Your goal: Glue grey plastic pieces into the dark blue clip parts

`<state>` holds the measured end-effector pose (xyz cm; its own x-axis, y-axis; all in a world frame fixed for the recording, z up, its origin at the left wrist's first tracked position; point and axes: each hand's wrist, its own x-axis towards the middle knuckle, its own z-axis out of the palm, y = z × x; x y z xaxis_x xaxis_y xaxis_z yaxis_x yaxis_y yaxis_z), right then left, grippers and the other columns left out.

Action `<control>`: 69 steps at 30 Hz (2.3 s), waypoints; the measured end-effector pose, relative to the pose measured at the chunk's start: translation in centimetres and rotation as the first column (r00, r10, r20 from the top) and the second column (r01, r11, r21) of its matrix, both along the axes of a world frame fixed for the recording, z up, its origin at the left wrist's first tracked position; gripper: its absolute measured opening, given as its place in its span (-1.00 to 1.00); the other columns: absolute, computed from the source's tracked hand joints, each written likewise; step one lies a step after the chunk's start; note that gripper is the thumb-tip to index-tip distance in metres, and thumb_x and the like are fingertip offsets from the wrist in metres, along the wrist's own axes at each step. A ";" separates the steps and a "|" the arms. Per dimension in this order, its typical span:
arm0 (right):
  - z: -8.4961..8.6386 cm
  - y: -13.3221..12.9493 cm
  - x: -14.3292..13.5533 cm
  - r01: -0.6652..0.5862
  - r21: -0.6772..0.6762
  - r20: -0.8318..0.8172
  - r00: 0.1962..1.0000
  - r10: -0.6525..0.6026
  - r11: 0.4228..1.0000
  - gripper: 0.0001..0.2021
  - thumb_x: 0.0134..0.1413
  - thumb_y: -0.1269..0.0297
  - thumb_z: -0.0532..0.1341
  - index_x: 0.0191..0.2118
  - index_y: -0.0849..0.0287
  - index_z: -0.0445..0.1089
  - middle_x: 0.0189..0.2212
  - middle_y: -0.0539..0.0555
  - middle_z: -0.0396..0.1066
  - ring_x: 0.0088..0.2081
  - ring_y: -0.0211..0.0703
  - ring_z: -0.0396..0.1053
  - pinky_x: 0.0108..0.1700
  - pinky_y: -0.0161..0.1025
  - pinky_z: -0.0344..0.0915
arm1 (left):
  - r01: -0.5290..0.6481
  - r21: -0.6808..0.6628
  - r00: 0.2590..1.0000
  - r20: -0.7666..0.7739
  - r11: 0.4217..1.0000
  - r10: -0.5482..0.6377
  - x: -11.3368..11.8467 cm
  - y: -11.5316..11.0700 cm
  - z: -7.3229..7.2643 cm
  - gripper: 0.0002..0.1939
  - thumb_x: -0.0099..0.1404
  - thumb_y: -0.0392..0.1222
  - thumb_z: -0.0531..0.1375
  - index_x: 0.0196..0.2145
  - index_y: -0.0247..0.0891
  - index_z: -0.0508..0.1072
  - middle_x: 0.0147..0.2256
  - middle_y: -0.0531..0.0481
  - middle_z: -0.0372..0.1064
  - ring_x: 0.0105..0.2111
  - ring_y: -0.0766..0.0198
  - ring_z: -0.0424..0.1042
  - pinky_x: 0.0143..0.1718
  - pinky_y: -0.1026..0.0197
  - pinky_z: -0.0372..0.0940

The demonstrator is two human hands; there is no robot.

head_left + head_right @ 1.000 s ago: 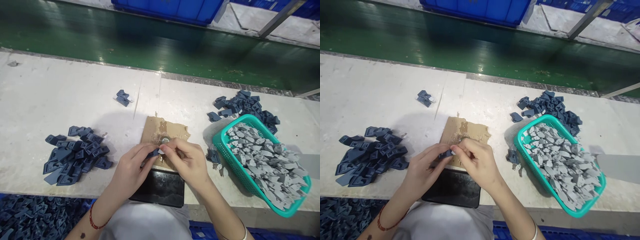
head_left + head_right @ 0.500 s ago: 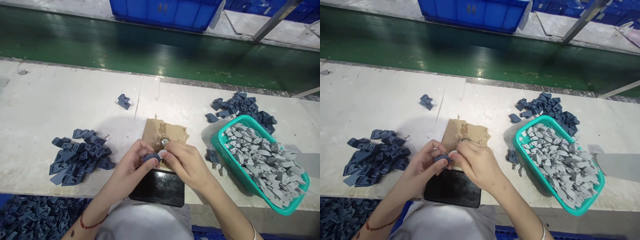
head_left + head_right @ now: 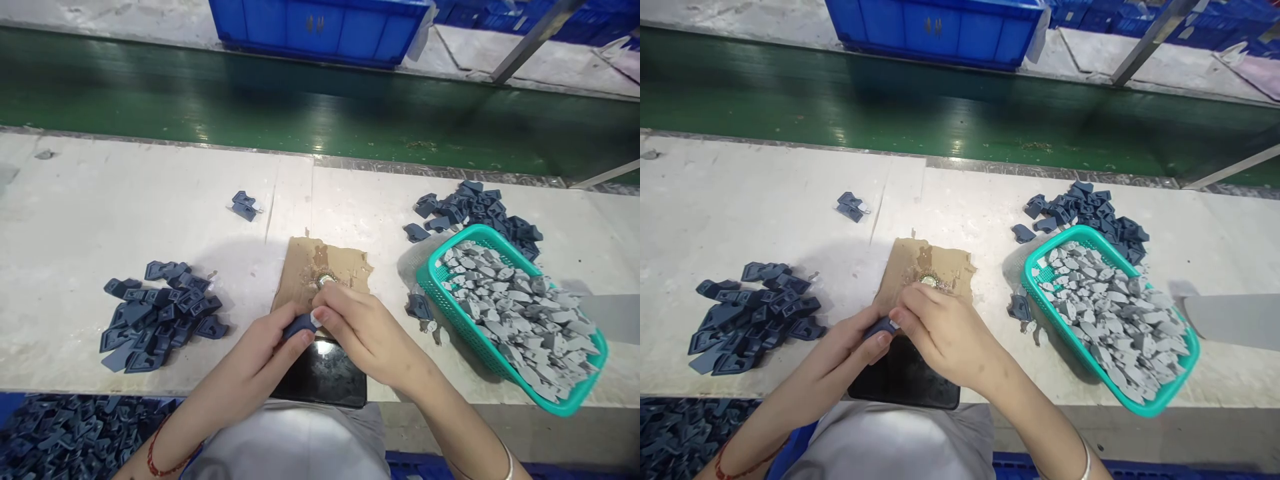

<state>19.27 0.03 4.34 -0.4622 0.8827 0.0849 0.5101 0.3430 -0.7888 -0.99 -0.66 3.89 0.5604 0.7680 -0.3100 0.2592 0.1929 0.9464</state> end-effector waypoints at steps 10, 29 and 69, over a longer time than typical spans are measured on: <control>0.2 -1.1 -1.5 0.086 0.246 0.104 0.988 -0.114 0.966 -0.70 0.45 0.37 -0.07 -0.40 0.12 0.15 -0.50 -0.04 0.22 -0.49 -0.26 0.18 -0.43 -0.27 0.10 | -0.081 -0.048 0.979 0.185 0.996 0.089 1.1 -1.0 -1.2 -0.71 0.54 0.04 0.01 -0.19 -0.17 0.39 -0.40 0.06 0.16 -0.42 0.28 0.14 -0.40 0.25 0.16; 0.5 -1.4 14.5 0.630 0.168 0.603 0.543 -0.584 0.758 -0.80 0.25 0.32 0.18 -0.15 0.15 0.56 -0.22 0.25 0.60 -0.33 0.05 0.53 -0.39 -0.12 0.31 | -0.069 0.667 0.626 -0.550 0.742 0.553 -7.4 10.9 -0.4 -0.62 0.32 -0.04 0.18 0.03 -0.22 0.49 -0.14 -0.22 0.51 -0.37 0.06 0.47 -0.28 0.04 0.39; -2.8 0.9 2.5 0.382 -0.031 -0.071 0.921 -0.384 0.923 -0.83 0.38 0.28 0.16 -0.16 0.12 0.52 -0.14 0.09 0.61 -0.10 -0.12 0.54 -0.06 -0.17 0.43 | 0.363 0.523 0.524 -0.799 0.771 0.295 -12.0 8.4 0.6 -0.72 0.40 0.06 0.24 -0.20 -0.22 0.53 -0.18 -0.07 0.54 -0.11 -0.03 0.46 -0.20 0.13 0.26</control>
<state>21.74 0.89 1.49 -0.0815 0.9926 0.0900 0.5401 0.1198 -0.8330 -12.99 7.73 4.50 0.3338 0.9325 -0.1379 0.9349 -0.3088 0.1750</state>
